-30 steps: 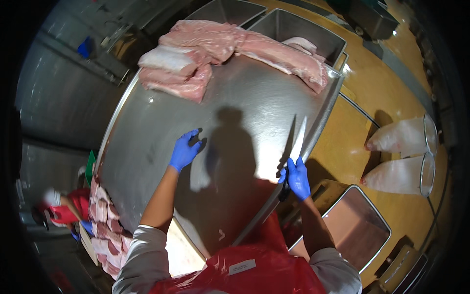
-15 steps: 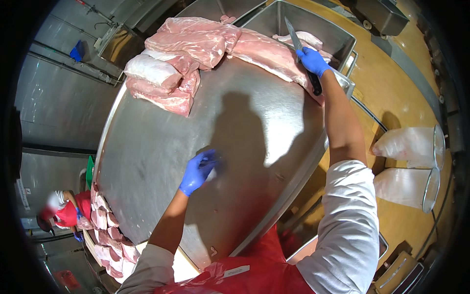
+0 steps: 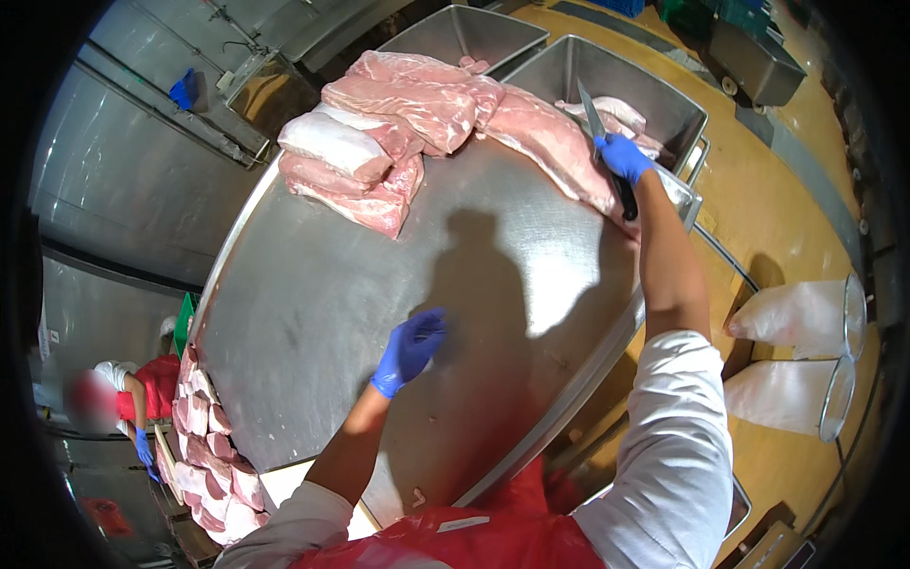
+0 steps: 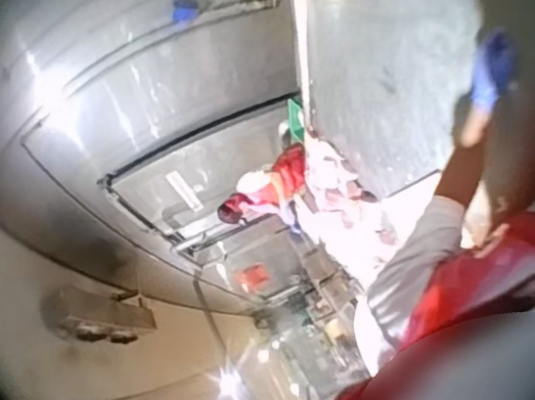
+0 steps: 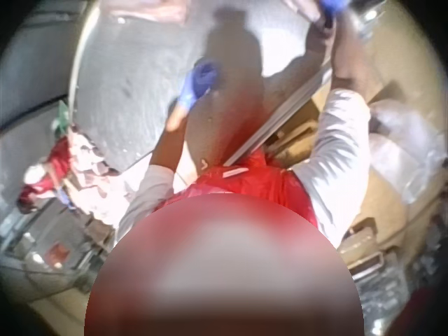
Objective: The person cuts large slabs of pork belly into smaller pieces using a knife on a cutting board. The cut pieces are placed into a metal tray. The person wears blue gloves and a red apron while working at a stainless steel table.
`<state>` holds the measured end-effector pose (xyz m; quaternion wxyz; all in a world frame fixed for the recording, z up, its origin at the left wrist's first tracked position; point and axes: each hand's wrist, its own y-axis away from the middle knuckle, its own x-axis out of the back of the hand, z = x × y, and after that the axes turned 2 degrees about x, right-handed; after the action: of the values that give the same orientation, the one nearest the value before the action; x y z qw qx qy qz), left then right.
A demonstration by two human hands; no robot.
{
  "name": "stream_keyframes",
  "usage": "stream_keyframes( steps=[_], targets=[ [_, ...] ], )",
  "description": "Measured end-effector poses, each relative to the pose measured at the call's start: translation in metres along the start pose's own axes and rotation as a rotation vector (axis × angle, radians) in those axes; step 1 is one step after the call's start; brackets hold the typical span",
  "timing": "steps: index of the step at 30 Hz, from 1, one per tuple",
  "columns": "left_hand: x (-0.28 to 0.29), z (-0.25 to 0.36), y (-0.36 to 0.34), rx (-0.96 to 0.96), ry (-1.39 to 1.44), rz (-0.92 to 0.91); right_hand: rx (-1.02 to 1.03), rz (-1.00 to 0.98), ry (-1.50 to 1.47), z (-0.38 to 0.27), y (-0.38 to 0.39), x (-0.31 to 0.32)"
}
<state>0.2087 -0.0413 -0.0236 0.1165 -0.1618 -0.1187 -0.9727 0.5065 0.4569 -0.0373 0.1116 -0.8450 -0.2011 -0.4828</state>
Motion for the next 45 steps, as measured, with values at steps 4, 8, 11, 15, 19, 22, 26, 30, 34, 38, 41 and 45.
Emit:
stream_keyframes(
  steps=[4, 8, 11, 15, 19, 22, 26, 30, 34, 38, 41, 45],
  targets=[
    [-0.018, 0.0, 0.008, -0.066, -0.01, -0.019, -0.086, -0.148, -0.366, -0.028, 0.046, -0.023],
    [-0.019, -0.01, 0.035, -0.087, -0.05, 0.027, -0.183, -0.032, -0.748, -0.005, 0.047, -0.038],
    [-0.022, -0.016, 0.033, -0.026, -0.296, 0.124, -0.226, 0.134, -0.924, 0.023, 0.044, -0.091],
    [-0.043, 0.003, -0.047, -0.392, -0.471, 0.399, -0.345, 0.161, -1.335, -0.05, 0.073, -0.13],
    [-0.084, 0.047, -0.181, -0.139, -0.563, 0.271, -0.405, 0.286, -1.606, -0.11, 0.105, -0.179],
    [-0.094, 0.066, -0.204, 0.115, -0.968, 0.25, -0.469, 0.027, -1.895, -0.112, 0.124, -0.194],
    [-0.085, 0.086, -0.174, 0.239, -1.129, 0.2, -0.521, 0.039, -2.044, -0.128, 0.18, -0.161],
    [-0.062, 0.072, -0.161, 0.193, -0.929, 0.112, -0.456, 0.039, -1.954, -0.133, 0.214, -0.161],
    [-0.044, 0.047, -0.103, 0.143, -0.65, 0.05, -0.453, 0.046, -1.813, -0.146, 0.256, -0.148],
    [-0.046, -0.012, -0.001, -0.037, -0.367, 0.115, -0.43, -0.039, -1.838, -0.155, 0.3, -0.157],
    [-0.041, -0.052, 0.087, -0.129, -0.113, 0.127, -0.434, -0.169, -1.828, -0.17, 0.335, -0.18],
    [0.0, -0.051, 0.231, 0.235, 0.539, -0.117, -0.517, -0.115, -1.821, -0.221, 0.408, -0.21]
  ],
)
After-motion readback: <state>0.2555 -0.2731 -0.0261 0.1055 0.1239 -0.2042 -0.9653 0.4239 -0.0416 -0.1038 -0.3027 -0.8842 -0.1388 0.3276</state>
